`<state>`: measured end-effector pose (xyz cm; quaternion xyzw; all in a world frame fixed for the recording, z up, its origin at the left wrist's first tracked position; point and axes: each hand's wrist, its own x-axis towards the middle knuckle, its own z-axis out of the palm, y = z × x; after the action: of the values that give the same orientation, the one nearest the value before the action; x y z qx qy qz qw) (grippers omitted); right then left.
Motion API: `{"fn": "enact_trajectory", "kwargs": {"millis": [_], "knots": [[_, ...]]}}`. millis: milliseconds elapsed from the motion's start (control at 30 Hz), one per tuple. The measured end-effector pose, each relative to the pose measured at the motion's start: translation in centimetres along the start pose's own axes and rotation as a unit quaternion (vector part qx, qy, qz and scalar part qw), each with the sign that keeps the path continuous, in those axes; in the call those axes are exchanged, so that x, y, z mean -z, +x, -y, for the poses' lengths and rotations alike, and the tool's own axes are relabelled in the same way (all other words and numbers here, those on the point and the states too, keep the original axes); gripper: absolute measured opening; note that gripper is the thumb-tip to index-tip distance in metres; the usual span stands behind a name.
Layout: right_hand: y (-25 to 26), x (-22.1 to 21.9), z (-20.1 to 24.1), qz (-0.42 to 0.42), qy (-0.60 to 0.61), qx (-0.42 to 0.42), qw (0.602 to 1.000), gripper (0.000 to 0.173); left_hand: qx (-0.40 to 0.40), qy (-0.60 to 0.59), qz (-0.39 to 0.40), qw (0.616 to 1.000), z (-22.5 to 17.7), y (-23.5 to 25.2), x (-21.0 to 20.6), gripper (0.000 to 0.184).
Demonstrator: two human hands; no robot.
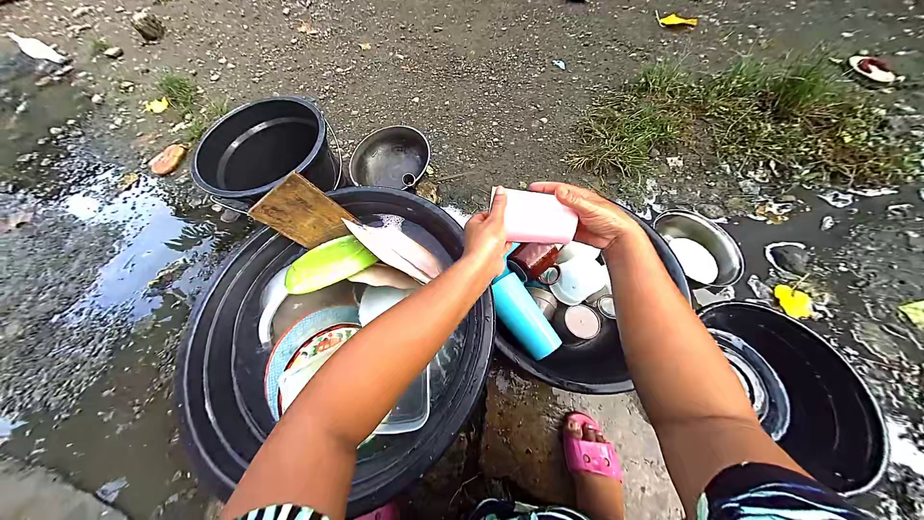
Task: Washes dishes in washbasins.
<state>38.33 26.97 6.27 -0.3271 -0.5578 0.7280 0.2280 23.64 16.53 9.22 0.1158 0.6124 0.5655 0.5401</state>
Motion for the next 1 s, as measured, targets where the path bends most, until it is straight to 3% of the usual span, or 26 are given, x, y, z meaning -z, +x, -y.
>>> {"fn": "enact_trajectory", "kwargs": {"millis": [67, 133, 233, 300, 467, 600, 667, 733, 800, 833, 867, 933, 1000], "knots": [[-0.1, 0.1, 0.9, -0.038, -0.002, 0.021, 0.999, 0.028, -0.001, 0.035, 0.029, 0.999, -0.8, -0.1, 0.0, 0.059], [0.2, 1.1, 0.9, -0.126, -0.063, 0.025, 0.99, 0.022, -0.01, 0.105, 0.069, 0.992, -1.8, -0.6, 1.5, 0.06], [1.6, 4.1, -0.9, -0.287, -0.292, 0.01, 0.912, 0.045, -0.074, 0.218, 0.105, 0.967, -2.6, -1.5, 6.2, 0.059], [2.3, 6.4, -3.6, -0.336, -0.386, -0.016, 0.859, 0.062, -0.127, 0.281, 0.102, 0.946, -2.6, -2.0, 10.7, 0.055], [3.6, 9.5, -8.4, -0.336, -0.491, -0.076, 0.8, 0.069, -0.096, 0.302, 0.052, 0.947, -3.9, -5.6, 21.3, 0.032], [4.6, 6.7, -5.7, -0.307, -0.523, -0.114, 0.787, 0.077, -0.066, 0.286, 0.0, 0.956, -2.9, -8.9, 27.8, 0.023], [4.4, 2.0, -2.4, -0.244, -0.538, -0.02, 0.807, 0.061, -0.076, 0.34, -0.019, 0.937, -1.6, -10.0, 29.9, 0.021], [3.8, -4.6, 0.0, -0.12, -0.533, 0.088, 0.833, 0.044, -0.078, 0.45, 0.007, 0.89, 0.1, -10.4, 31.6, 0.019], [3.0, -11.9, -0.2, 0.034, -0.511, 0.16, 0.844, 0.034, -0.051, 0.546, 0.112, 0.829, 2.3, -10.9, 32.3, 0.022], [2.6, -15.2, -1.2, 0.116, -0.518, 0.155, 0.833, 0.037, -0.011, 0.583, 0.165, 0.796, 3.3, -11.2, 31.8, 0.025], [2.3, -18.1, -2.1, 0.193, -0.547, 0.115, 0.806, 0.047, 0.042, 0.616, 0.195, 0.762, 4.3, -11.6, 31.0, 0.035], [2.0, -22.7, -3.6, 0.312, -0.628, 0.001, 0.713, 0.069, 0.128, 0.652, 0.192, 0.723, 6.6, -12.1, 29.5, 0.073], [2.5, -25.2, -5.0, 0.379, -0.686, -0.063, 0.618, 0.063, 0.135, 0.662, 0.158, 0.72, 8.7, -12.3, 29.2, 0.094]]}}
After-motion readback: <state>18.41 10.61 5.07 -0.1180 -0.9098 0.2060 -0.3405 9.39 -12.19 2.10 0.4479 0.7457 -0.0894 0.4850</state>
